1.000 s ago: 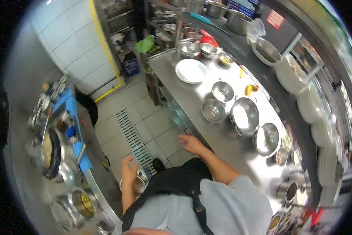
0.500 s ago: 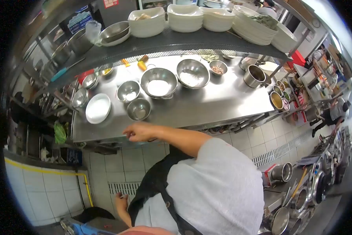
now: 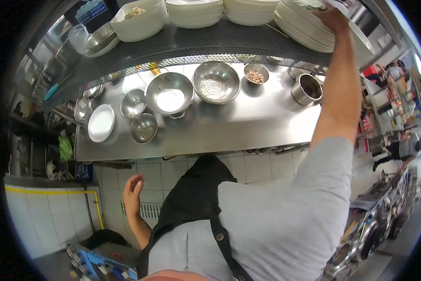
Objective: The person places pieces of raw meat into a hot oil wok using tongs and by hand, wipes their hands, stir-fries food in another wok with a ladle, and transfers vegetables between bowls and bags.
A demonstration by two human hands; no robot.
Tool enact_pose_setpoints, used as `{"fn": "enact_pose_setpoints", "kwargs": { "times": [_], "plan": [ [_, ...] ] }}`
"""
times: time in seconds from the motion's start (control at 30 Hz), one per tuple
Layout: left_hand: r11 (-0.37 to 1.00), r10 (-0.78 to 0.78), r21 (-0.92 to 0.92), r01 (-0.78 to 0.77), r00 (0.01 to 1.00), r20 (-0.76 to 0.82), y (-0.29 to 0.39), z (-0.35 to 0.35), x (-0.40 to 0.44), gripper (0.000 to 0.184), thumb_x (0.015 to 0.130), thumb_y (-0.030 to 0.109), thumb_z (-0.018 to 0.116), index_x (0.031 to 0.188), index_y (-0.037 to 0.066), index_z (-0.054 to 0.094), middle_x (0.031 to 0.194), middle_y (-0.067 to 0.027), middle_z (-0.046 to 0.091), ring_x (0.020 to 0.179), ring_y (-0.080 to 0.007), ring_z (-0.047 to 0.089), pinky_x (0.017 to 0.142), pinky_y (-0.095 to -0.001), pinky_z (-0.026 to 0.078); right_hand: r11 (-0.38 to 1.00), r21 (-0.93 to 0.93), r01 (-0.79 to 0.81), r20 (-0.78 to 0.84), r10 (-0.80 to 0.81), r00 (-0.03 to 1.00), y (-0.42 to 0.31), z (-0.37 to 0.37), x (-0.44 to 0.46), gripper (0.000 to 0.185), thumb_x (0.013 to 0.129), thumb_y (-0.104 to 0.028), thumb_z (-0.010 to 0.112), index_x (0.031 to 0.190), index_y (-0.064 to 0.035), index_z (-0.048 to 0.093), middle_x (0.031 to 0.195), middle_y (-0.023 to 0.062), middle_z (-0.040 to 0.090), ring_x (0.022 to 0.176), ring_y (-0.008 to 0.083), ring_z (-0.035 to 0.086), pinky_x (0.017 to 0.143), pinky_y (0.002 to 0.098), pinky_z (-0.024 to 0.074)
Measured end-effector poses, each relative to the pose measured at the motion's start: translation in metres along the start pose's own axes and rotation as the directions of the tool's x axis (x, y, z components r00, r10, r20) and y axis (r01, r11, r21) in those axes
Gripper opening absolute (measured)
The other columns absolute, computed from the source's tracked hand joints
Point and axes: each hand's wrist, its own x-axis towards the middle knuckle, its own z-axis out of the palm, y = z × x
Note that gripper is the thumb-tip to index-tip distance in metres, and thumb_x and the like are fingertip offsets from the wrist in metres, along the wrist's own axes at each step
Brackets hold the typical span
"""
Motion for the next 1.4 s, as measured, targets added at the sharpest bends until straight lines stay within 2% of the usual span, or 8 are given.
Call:
{"fn": "enact_pose_setpoints", "kwargs": {
  "times": [0.1, 0.37, 0.53, 0.63, 0.93, 1.07, 1.2, 1.4],
  "plan": [
    [1.000, 0.025, -0.022, -0.022, 0.986, 0.166, 0.035, 0.073, 0.030, 0.034, 0.096, 0.011, 0.068, 0.128, -0.002, 0.062, 0.124, -0.0125, 0.068, 0.119, -0.0209, 0.063, 0.102, -0.0333, 0.049, 0.973, -0.224, -0.059, 0.056, 0.074, 0.996, 0.019, -0.006, 0.039, 0.043, 0.090, -0.040, 0.066, 0.119, -0.0079, 0.071, 0.108, 0.0148, 0.073, 0.100, 0.0266, 0.069, 0.090, 0.0370, 0.0523],
    [0.928, 0.306, -0.351, -0.126, 0.795, 0.523, 0.153, 0.237, 0.087, 0.036, 0.101, 0.017, 0.063, 0.133, 0.001, 0.060, 0.131, -0.0117, 0.065, 0.122, -0.0211, 0.061, 0.105, -0.0351, 0.047, 0.615, 0.739, 0.275, -0.578, 0.371, 0.727, -0.171, -0.051, -0.120, 0.045, 0.092, -0.023, 0.067, 0.130, 0.0007, 0.063, 0.129, 0.0204, 0.064, 0.115, 0.0343, 0.063, 0.098, 0.0443, 0.0521],
    [0.739, 0.462, -0.672, -0.051, 0.764, 0.450, 0.188, 0.290, 0.075, 0.051, 0.106, 0.033, 0.053, 0.143, -0.002, 0.049, 0.143, -0.0139, 0.053, 0.127, -0.0244, 0.056, 0.109, -0.0391, 0.044, 0.144, 0.857, 0.494, -0.406, -0.400, 0.822, -0.311, 0.040, -0.187, 0.052, 0.077, -0.020, 0.086, 0.121, 0.0011, 0.067, 0.120, 0.0165, 0.069, 0.110, 0.0315, 0.065, 0.097, 0.0416, 0.0507],
    [0.759, 0.396, -0.645, -0.094, 0.853, 0.342, 0.160, 0.291, 0.055, 0.056, 0.108, 0.036, 0.047, 0.148, -0.003, 0.042, 0.148, -0.0156, 0.048, 0.134, -0.0262, 0.049, 0.113, -0.0382, 0.039, 0.239, 0.965, 0.106, -0.013, -0.360, 0.933, -0.369, 0.065, -0.228, 0.050, 0.079, -0.017, 0.086, 0.121, 0.0013, 0.067, 0.115, 0.0130, 0.071, 0.110, 0.0261, 0.066, 0.098, 0.0358, 0.0505],
    [0.635, 0.675, -0.566, -0.526, 0.734, 0.075, 0.168, 0.226, -0.001, 0.070, 0.105, 0.033, 0.054, 0.156, -0.005, 0.025, 0.151, -0.0211, 0.043, 0.143, -0.0288, 0.039, 0.119, -0.0378, 0.029, -0.051, 0.995, 0.087, -0.099, -0.296, 0.950, -0.445, 0.106, -0.230, 0.039, 0.093, -0.018, 0.067, 0.124, 0.0057, 0.064, 0.114, 0.0155, 0.071, 0.106, 0.0260, 0.067, 0.096, 0.0357, 0.0509],
    [0.847, 0.413, -0.452, -0.280, 0.881, 0.229, 0.136, 0.156, 0.014, 0.054, 0.105, 0.033, 0.054, 0.145, -0.002, 0.045, 0.135, -0.0153, 0.059, 0.122, -0.0192, 0.055, 0.104, -0.0371, 0.045, 0.099, 0.968, 0.232, -0.197, -0.278, 0.940, -0.469, 0.089, -0.210, 0.040, 0.100, -0.027, 0.060, 0.114, 0.0100, 0.068, 0.094, 0.0131, 0.074, 0.090, 0.0240, 0.069, 0.084, 0.0346, 0.0531],
    [0.767, 0.384, -0.613, -0.190, 0.901, 0.201, 0.125, 0.137, 0.001, 0.047, 0.106, 0.034, 0.053, 0.142, 0.003, 0.050, 0.136, -0.0116, 0.059, 0.122, -0.0146, 0.054, 0.105, -0.0359, 0.044, -0.382, 0.923, 0.034, -0.037, -0.001, 0.999, -0.489, 0.067, -0.211, 0.042, 0.095, -0.030, 0.065, 0.120, 0.0037, 0.067, 0.118, 0.0181, 0.068, 0.110, 0.0264, 0.066, 0.093, 0.0391, 0.0523],
    [0.469, 0.125, -0.880, -0.072, 0.992, -0.015, 0.066, 0.177, 0.007, 0.063, 0.107, 0.042, 0.044, 0.155, 0.002, 0.032, 0.147, -0.0166, 0.050, 0.133, -0.0292, 0.051, 0.112, -0.0461, 0.041, -0.063, 0.885, 0.461, -0.441, -0.429, 0.789, -0.507, 0.062, -0.230, 0.082, 0.091, -0.059, 0.059, 0.149, -0.0015, 0.048, 0.161, 0.0210, 0.037, 0.150, 0.0421, 0.032, 0.123, 0.0589, 0.0138]
  ]
}}
